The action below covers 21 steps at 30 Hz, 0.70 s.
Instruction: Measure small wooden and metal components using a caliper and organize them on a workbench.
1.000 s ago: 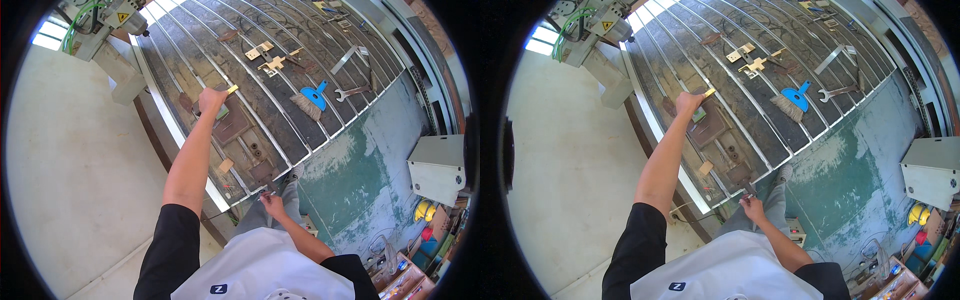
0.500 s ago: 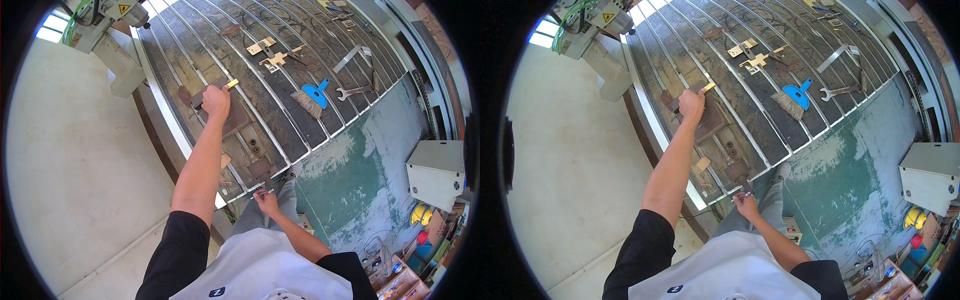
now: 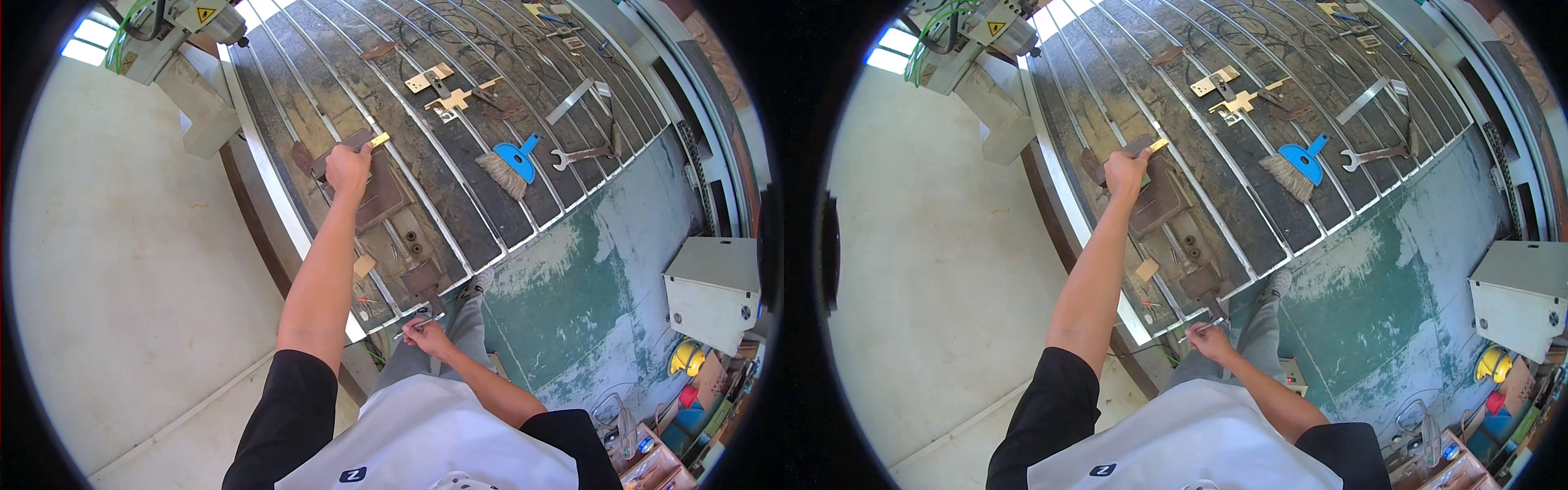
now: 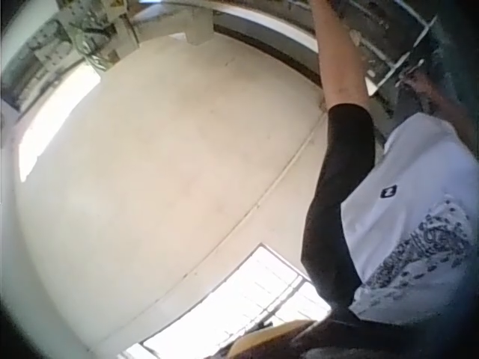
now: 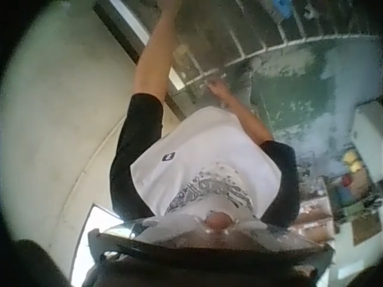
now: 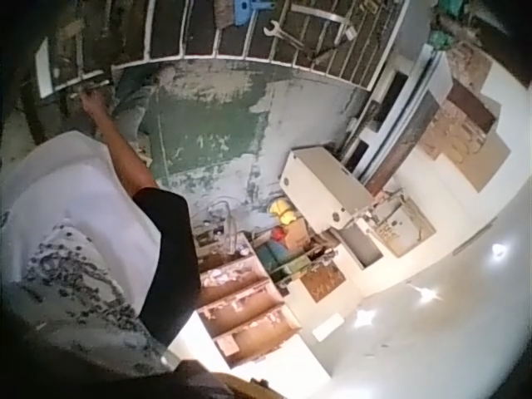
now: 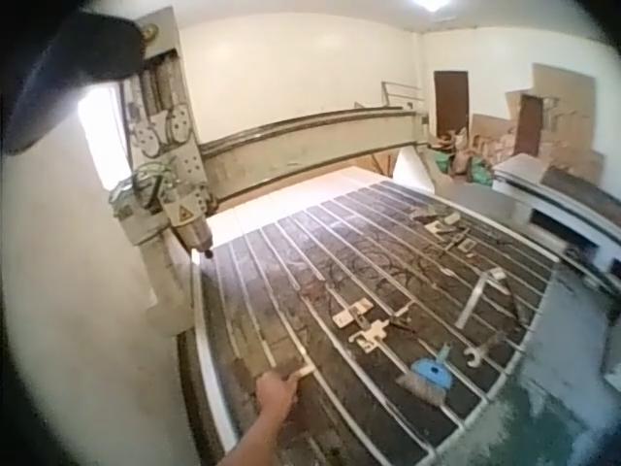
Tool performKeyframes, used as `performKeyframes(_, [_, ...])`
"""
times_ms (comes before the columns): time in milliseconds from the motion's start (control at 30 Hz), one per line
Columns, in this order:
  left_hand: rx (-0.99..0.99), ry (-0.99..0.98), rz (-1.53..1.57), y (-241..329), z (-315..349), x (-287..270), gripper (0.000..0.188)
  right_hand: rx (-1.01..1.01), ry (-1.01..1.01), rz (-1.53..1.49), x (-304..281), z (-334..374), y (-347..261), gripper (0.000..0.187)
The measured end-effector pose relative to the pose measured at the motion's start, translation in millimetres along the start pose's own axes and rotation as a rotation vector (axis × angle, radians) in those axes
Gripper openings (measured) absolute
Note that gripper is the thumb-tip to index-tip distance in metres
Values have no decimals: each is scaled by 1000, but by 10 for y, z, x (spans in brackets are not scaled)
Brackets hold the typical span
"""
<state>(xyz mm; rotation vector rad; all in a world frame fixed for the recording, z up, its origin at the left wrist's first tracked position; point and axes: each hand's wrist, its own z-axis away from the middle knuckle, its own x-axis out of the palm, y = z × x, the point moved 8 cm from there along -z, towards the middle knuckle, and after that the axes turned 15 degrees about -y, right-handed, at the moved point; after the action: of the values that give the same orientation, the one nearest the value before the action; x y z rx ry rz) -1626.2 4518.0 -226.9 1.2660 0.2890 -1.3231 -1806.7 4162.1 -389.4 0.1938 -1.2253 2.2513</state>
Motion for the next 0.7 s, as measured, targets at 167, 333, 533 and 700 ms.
performKeyframes(167, [15, 11, -15, -13, -57, 18, 36, 49, -89, -170, 121, -44, 51, 18])
performKeyframes(333, [133, -49, -44, -83, -117, 32, 30, -33, -150, -169, 9, -120, 239, 19])
performKeyframes(533, [337, -250, 26, -146, -134, 35, 26, -35, 128, 545, -739, 377, 337, 19])
performKeyframes(700, [307, -399, 33, -222, -255, 43, 28, 9, 209, 695, -1149, 758, 79, 18])
